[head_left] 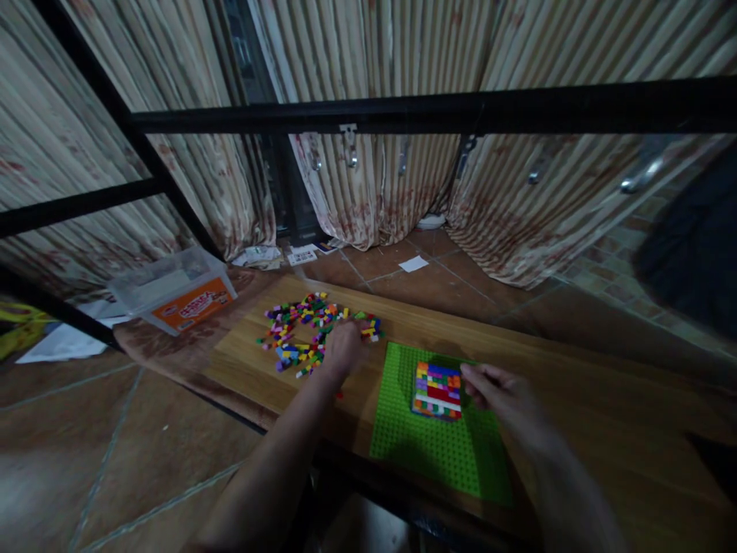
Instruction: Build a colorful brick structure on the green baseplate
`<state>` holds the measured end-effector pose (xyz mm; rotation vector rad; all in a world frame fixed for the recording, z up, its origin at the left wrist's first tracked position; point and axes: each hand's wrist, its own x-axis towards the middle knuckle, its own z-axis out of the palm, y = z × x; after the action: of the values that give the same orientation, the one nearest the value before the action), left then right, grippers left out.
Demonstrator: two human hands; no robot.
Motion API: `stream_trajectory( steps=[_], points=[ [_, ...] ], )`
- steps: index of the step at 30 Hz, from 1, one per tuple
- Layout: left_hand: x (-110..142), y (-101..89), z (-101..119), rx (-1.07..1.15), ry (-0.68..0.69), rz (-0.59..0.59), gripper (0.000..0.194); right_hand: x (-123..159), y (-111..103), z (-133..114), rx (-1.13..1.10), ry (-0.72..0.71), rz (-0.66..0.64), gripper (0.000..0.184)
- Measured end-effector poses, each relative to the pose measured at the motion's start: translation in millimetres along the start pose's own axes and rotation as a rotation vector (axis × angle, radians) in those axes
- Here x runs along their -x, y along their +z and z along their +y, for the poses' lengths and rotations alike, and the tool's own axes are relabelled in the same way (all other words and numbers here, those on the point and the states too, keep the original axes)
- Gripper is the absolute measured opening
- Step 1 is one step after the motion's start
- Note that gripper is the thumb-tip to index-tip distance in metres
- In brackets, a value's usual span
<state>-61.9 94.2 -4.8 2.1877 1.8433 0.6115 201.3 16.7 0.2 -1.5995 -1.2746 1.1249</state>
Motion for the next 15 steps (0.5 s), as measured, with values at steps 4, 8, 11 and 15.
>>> stream_trajectory(
  steps=[4,8,11,15],
  points=[
    [1,7.6,5,-0.09,0.062,0.0,0.029,-1,-2,-2,-0.005,-0.012,0.043,0.042],
    [3,11.6,10,-0.153,0.014,0.023,0.03,-2,-3,-4,0.028,-0.007,0.058,0.042],
    [3,15.4,11,-0.179,-0.016,0.05,0.031,-2,-3,-8,0.053,0.002,0.066,0.043],
    [1,10.6,10,-0.141,-0.001,0.073,0.03,-2,-3,-13,0.036,0.007,0.1,0.042]
  ],
)
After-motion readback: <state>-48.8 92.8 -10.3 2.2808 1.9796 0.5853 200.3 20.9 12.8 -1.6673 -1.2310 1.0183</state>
